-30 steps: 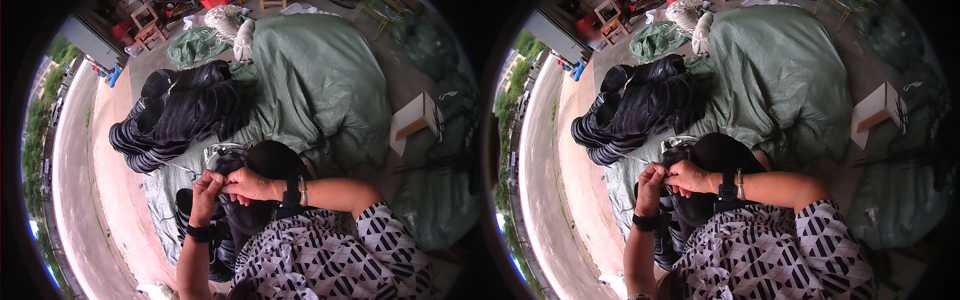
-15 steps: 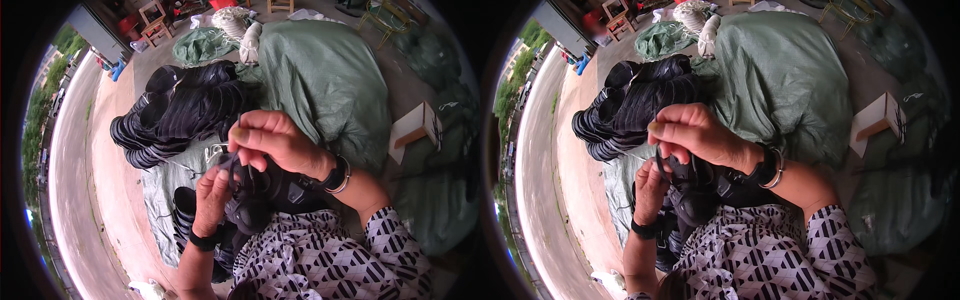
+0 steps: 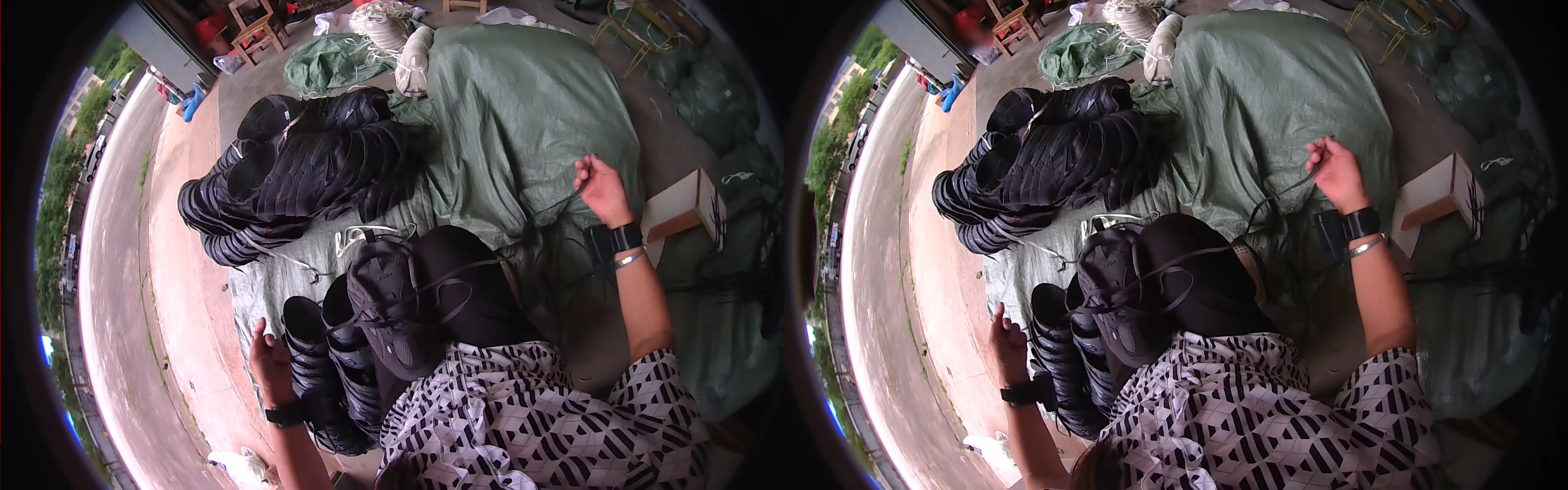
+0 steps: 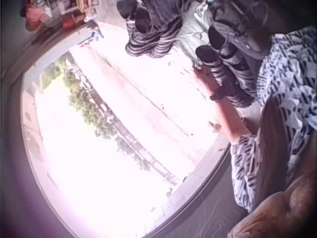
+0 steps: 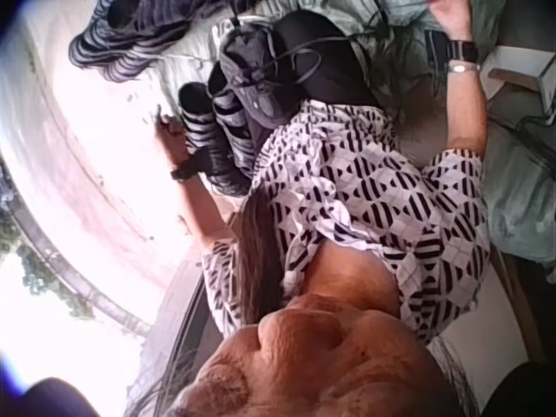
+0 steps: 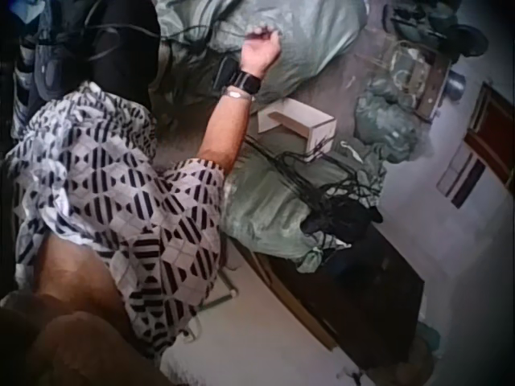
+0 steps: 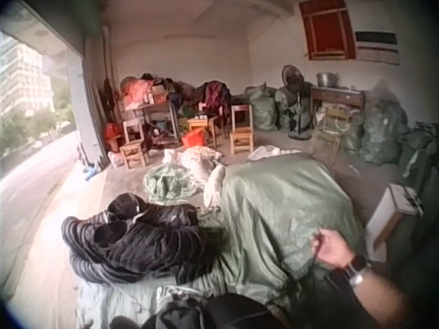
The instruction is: Lace up a pair of black athletic shoes.
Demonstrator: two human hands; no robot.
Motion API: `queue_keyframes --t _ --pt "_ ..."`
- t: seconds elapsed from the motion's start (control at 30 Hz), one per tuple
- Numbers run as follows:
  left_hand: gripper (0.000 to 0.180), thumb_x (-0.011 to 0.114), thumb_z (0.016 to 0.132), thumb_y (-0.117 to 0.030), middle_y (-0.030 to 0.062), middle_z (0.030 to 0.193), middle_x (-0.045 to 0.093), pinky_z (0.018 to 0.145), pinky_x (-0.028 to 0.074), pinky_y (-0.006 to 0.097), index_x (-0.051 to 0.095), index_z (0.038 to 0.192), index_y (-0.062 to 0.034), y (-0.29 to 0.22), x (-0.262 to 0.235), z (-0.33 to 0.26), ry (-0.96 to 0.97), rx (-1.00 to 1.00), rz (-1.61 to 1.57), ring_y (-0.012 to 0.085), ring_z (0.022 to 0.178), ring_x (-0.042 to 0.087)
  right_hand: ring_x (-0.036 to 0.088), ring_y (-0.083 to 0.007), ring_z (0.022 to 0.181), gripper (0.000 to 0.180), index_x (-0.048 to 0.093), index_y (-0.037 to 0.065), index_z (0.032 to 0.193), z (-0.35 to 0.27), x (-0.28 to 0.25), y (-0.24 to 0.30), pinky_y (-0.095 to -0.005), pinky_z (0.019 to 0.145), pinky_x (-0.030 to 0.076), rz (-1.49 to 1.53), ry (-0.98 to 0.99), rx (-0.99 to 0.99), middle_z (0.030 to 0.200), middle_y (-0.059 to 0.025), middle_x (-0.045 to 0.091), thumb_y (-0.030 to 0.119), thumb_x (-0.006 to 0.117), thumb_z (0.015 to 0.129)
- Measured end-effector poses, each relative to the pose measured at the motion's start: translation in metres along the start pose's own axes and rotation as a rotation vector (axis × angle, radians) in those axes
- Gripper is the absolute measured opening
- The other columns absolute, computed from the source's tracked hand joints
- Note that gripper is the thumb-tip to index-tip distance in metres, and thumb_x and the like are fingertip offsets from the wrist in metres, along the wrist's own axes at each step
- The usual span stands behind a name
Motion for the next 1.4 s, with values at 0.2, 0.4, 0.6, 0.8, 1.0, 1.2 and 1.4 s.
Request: queue_keyframes --t 0.2,0.4,0.6,0.8,1.0,1.2,1.4 --pt "0.021 0.062 0.087 -0.025 -0.0014 0.051 0.043 0.046 0.033 0.026 0.063 0.075 -0.0077 0.030 0.168 -0.100 0.524 0.418 0.922 0.0119 0.047 0.040 0.043 -0.0062 0.040 0.019 0.055 0.005 0.086 -0.075 0.151 -0.133 -0.0222 0.038 0.035 -0.821 0.578 0.086 0.075 -0.0064 0.064 0.022 0.050 0.094" --pt "0.025 0.076 0.067 -0.018 0.0050 0.070 0.059 0.058 0.045 0.034 0.063 0.087 -0.0092 0.050 0.232 -0.145 0.626 0.945 1.492 0.0242 0.064 0.056 0.058 -0.0380 0.061 0.018 0.049 0.004 0.079 -0.147 0.222 -0.176 -0.0432 0.055 0.046 -1.374 1.021 -0.519 0.060 -0.0173 0.055 0.018 0.055 0.089" --pt "0.017 0.073 0.069 -0.023 0.0035 0.073 0.062 0.061 0.048 0.034 0.062 0.077 -0.0115 0.062 0.243 -0.117 0.504 0.956 1.646 0.0244 0.070 0.060 0.060 -0.0346 0.059 0.021 0.050 0.002 0.081 -0.148 0.224 -0.206 -0.0435 0.056 0.046 -1.481 1.063 -0.469 0.060 -0.0158 0.058 0.021 0.054 0.089" --pt "0.024 0.071 0.073 -0.033 0.0081 0.071 0.064 0.057 0.047 0.035 0.066 0.073 -0.0092 0.061 0.235 -0.079 0.697 0.428 1.649 0.0262 0.066 0.063 0.047 -0.0052 0.049 0.017 0.059 0.003 0.087 -0.117 0.200 -0.222 -0.0228 0.047 0.038 -1.134 0.913 0.143 0.060 0.0017 0.052 0.020 0.059 0.089" --pt "0.021 0.068 0.082 -0.022 -0.0008 0.066 0.060 0.061 0.039 0.022 0.068 0.076 -0.0015 0.077 0.206 -0.064 0.900 -0.146 1.176 0.0056 0.065 0.049 0.036 0.0002 0.050 0.014 0.059 0.008 0.090 -0.092 0.177 -0.202 -0.0162 0.042 0.024 -0.727 0.680 0.393 0.066 0.0085 0.047 0.017 0.067 0.082" --pt "0.021 0.070 0.083 -0.019 -0.0068 0.066 0.052 0.060 0.036 0.020 0.060 0.071 -0.0045 0.086 0.188 -0.054 0.744 -0.159 0.799 0.0027 0.063 0.044 0.032 0.0016 0.047 0.013 0.057 0.014 0.088 -0.051 0.081 -0.168 -0.0167 0.038 0.018 -0.631 0.299 0.466 0.064 0.0115 0.041 0.012 0.068 0.081" --pt "0.021 0.070 0.078 -0.004 -0.0057 0.074 0.048 0.059 0.035 0.017 0.053 0.090 -0.0053 0.080 0.164 -0.051 0.510 0.070 0.695 0.0028 0.066 0.043 0.035 0.0002 0.044 0.008 0.060 0.012 0.089 -0.027 0.032 -0.128 -0.0172 0.036 0.022 -0.522 0.131 0.354 0.062 0.0083 0.045 0.015 0.066 0.084"
Point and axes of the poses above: each hand's wrist, its own z-axis towards the middle knuckle, its own x-axis out of the palm, y = z × x, the point moved 10 cm from there along z, towards the middle knuckle
